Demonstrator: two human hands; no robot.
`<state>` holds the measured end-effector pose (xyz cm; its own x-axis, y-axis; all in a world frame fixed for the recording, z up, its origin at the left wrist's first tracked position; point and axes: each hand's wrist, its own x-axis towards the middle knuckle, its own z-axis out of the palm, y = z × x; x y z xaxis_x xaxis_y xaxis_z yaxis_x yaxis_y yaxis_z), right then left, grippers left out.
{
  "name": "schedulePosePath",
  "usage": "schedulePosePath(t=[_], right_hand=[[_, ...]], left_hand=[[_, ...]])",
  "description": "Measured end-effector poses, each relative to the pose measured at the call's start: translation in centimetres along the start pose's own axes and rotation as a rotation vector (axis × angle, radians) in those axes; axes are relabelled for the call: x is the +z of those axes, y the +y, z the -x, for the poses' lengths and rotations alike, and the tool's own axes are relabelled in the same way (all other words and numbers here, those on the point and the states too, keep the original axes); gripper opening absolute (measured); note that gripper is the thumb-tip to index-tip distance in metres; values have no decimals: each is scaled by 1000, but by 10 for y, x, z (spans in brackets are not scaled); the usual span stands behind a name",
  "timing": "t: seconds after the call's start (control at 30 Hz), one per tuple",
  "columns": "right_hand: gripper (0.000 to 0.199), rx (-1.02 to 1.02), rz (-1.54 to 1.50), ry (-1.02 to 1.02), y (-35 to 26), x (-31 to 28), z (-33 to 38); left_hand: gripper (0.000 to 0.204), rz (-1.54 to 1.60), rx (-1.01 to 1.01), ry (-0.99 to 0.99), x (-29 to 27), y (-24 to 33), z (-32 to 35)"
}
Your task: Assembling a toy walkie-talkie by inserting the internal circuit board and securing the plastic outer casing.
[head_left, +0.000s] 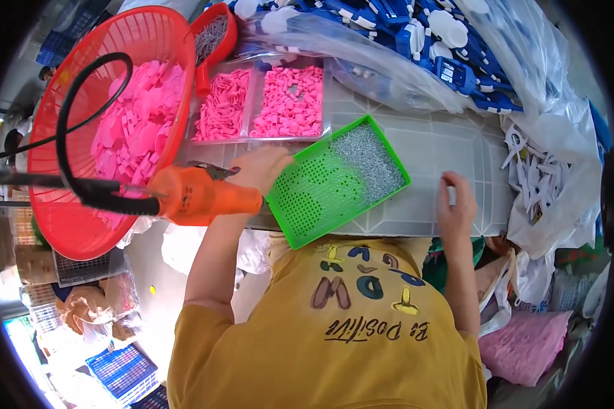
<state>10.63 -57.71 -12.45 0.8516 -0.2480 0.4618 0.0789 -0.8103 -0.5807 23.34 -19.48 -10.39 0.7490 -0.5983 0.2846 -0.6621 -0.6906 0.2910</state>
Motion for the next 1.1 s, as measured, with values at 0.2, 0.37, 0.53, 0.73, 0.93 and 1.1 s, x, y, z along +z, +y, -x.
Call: schedulePosePath(t=[0.2,0.37,0.53,0.73,0.93,1.1], right_hand=[[24,185,-150,-243,-57,39,-21],[26,-33,15,-360,-37,57,-35],[22,-30,52,-386,-26,48,-30],[23,37,157,-344,-8,21,-21],[23,51,176,-303,-17,22,-20],[22,57,203,-265,-12,28,-16]], left_hand=[[18,31,-403,332,-6,-18,44],[23,-378,-152,124,31,-64,93],[29,-14,-209,233,10,-16,69],[39,-72,-102,152,14,1,41],[38,-238,-173,-7,26,-9,35],[29,-78,-186,89,28,-12,29]])
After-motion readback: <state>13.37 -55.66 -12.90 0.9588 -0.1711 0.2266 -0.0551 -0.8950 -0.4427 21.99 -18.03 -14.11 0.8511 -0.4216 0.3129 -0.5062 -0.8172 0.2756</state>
